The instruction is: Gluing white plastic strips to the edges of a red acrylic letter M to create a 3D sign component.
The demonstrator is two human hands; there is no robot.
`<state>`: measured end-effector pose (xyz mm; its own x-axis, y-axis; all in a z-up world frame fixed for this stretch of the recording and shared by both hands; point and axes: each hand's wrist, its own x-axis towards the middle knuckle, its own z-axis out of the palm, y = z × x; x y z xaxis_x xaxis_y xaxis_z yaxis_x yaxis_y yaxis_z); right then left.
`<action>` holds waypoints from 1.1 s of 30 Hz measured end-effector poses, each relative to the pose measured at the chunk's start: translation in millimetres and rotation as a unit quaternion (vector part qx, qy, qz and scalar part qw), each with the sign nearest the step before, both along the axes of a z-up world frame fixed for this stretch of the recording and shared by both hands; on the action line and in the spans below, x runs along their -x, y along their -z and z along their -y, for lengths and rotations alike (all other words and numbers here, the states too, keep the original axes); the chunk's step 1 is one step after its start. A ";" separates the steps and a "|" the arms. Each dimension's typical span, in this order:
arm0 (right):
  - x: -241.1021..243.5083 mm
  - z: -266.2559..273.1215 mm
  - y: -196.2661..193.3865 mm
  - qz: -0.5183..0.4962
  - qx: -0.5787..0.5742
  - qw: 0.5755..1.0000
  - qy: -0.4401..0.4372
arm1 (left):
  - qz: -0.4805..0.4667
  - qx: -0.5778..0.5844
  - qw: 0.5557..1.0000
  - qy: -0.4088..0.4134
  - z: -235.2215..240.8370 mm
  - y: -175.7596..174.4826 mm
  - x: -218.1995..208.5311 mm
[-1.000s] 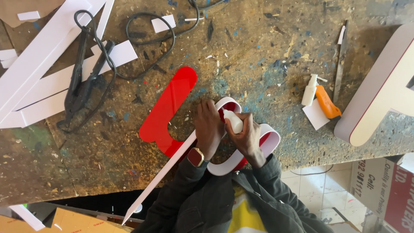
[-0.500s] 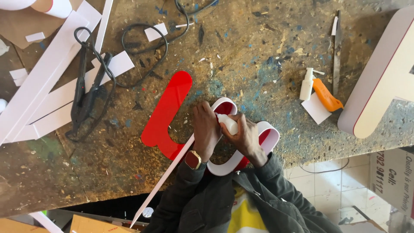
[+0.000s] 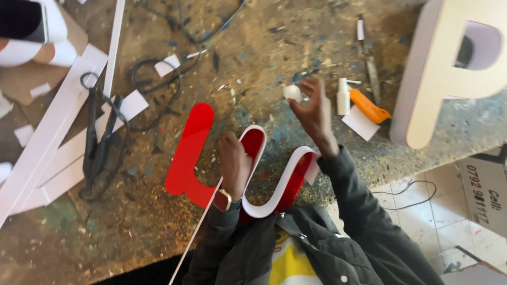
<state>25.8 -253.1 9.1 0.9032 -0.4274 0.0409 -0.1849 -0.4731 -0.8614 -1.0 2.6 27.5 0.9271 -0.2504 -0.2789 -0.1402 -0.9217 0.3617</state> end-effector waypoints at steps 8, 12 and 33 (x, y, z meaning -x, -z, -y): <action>6.8 43.5 26.3 -0.013 0.168 0.983 0.074 | 0.093 -0.029 0.995 0.011 -2.4 14.0 5.9; 61.5 118.5 93.4 -0.092 0.329 0.930 0.138 | 0.109 -0.024 0.994 0.011 -0.5 11.2 9.7; 85.1 52.9 27.4 -0.095 -0.264 0.952 0.119 | 0.109 -0.068 0.992 0.018 -0.7 24.9 7.4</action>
